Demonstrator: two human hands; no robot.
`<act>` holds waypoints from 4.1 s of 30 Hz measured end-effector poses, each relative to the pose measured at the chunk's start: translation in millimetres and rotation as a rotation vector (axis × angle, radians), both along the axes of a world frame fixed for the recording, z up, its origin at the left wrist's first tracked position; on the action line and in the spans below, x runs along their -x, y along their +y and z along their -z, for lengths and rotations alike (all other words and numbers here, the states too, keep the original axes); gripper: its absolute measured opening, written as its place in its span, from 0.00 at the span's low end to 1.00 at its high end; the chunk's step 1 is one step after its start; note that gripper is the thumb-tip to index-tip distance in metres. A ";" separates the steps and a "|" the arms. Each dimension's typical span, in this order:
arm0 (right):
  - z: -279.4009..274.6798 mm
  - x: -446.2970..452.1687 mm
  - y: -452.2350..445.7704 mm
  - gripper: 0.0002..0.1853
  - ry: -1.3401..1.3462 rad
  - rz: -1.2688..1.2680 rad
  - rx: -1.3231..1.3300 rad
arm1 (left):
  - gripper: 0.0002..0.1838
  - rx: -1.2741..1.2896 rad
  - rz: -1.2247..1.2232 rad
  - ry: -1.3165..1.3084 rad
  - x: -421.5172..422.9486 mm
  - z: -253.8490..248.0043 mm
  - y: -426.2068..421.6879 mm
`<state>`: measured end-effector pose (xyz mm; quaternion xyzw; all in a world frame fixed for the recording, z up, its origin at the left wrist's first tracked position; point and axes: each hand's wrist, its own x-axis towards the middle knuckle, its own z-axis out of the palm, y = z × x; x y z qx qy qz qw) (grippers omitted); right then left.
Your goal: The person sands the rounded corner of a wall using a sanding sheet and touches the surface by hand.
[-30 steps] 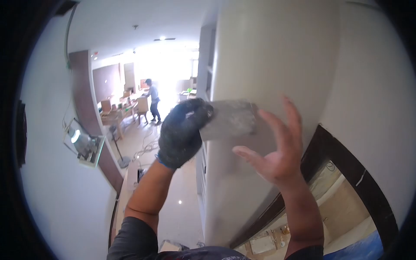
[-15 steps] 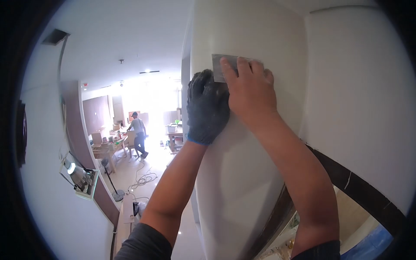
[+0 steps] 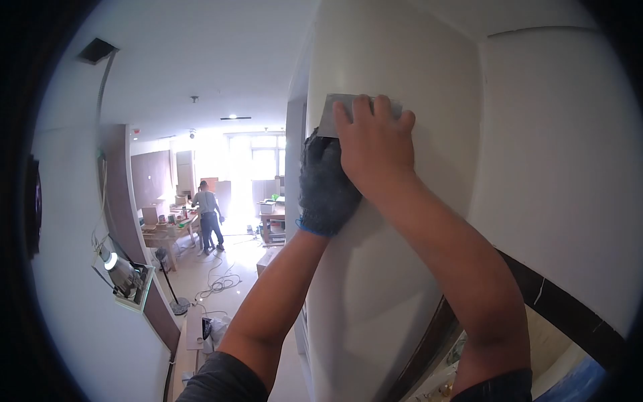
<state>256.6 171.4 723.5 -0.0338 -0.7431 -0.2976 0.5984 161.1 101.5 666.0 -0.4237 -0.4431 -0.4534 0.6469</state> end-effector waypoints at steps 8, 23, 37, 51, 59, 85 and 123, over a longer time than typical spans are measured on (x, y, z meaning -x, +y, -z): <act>3.0 -1.9 -28.2 0.22 -0.025 0.101 -0.013 | 0.21 -0.223 0.086 -0.050 18.4 12.6 -8.2; 17.1 6.8 15.0 0.39 0.137 -0.585 0.097 | 0.23 0.096 -0.352 0.120 19.9 -35.3 -50.6; 46.9 70.5 48.0 0.57 0.289 -0.591 0.352 | 0.25 0.109 -0.332 0.041 7.8 -43.9 -47.1; 48.5 69.9 43.7 0.57 0.281 -0.547 0.392 | 0.25 0.059 -0.316 0.011 6.3 -42.4 -43.6; 50.0 68.8 43.9 0.57 0.293 -0.570 0.369 | 0.25 0.041 -0.287 0.043 10.6 -39.7 -46.3; 50.9 70.1 45.4 0.56 0.312 -0.560 0.318 | 0.24 0.030 -0.279 0.048 23.5 -41.7 -54.0; 50.0 70.4 48.4 0.54 0.309 -0.551 0.319 | 0.23 0.041 -0.293 0.079 21.9 -41.2 -47.8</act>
